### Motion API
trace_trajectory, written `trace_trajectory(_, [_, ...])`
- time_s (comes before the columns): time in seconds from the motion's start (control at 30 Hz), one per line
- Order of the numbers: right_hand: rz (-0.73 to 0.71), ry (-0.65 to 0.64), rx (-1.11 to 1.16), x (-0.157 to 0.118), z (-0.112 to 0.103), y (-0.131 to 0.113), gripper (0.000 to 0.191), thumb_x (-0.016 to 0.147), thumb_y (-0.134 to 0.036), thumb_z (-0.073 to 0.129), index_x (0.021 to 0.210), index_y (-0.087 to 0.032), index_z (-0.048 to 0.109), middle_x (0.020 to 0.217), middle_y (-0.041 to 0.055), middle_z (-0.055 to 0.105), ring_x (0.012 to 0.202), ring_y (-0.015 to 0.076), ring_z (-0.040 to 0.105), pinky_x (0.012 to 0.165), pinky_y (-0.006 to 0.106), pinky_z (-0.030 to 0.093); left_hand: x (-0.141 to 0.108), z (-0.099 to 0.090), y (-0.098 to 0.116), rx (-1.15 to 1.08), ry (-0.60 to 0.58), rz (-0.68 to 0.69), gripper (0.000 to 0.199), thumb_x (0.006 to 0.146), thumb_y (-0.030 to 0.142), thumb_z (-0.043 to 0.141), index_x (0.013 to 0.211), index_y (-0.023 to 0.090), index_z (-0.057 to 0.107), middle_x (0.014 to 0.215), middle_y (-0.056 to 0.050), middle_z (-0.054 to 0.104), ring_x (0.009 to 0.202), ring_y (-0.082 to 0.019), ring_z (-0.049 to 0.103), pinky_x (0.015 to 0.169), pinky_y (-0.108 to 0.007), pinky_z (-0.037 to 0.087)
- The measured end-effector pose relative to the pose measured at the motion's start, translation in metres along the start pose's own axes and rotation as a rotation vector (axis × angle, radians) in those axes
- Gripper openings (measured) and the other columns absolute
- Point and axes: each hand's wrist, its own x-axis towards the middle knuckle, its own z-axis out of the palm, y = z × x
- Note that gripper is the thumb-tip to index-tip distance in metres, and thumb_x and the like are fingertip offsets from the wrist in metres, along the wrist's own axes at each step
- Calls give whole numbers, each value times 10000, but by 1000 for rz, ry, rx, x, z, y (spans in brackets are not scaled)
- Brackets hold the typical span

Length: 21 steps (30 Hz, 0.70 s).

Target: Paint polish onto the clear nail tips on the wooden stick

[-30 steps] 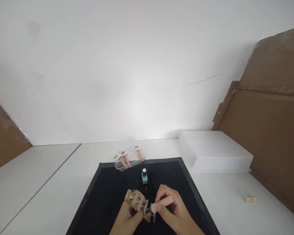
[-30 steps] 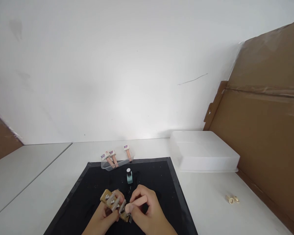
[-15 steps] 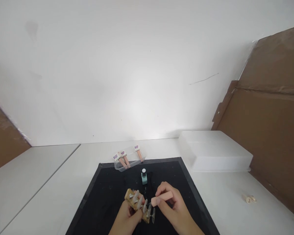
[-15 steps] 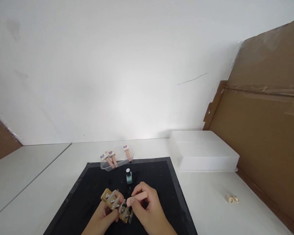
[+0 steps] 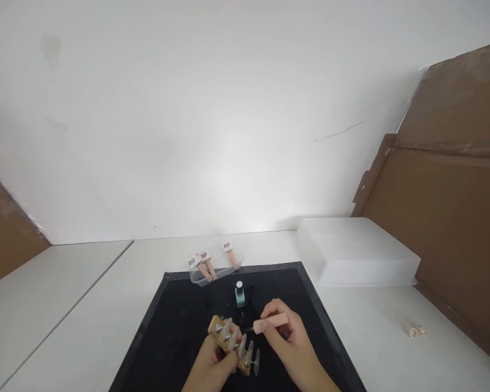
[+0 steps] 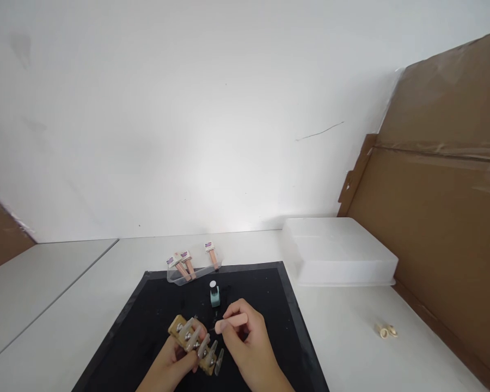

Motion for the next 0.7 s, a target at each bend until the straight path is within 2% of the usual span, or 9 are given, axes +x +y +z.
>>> trace_trajectory(0.23, [-50,-112,-59,-5,-1,-12,88,717,-207,580,650,-178,532,593,-27,459,546,124,421,488,219,317,1,2,1,10,10,6,119,671,176,565,760,200,489,667,53,451,572,-93,417,511,-215,357])
trace_trajectory(0.5, [-4,11,11,0,0,4,126,776,-234,539,666,-179,512,595,-36,452,498,103,352,460,217,277,-2,3,6,-13,4,30,123,660,131,553,749,191,493,680,47,440,579,-89,398,520,-211,349])
trace_trajectory(0.7, [-39,-92,-24,-4,-2,-10,73,730,-170,553,660,-172,531,613,-31,451,553,118,409,510,221,316,0,3,6,10,9,32,126,656,161,584,727,198,486,678,49,437,598,-97,407,518,-211,337])
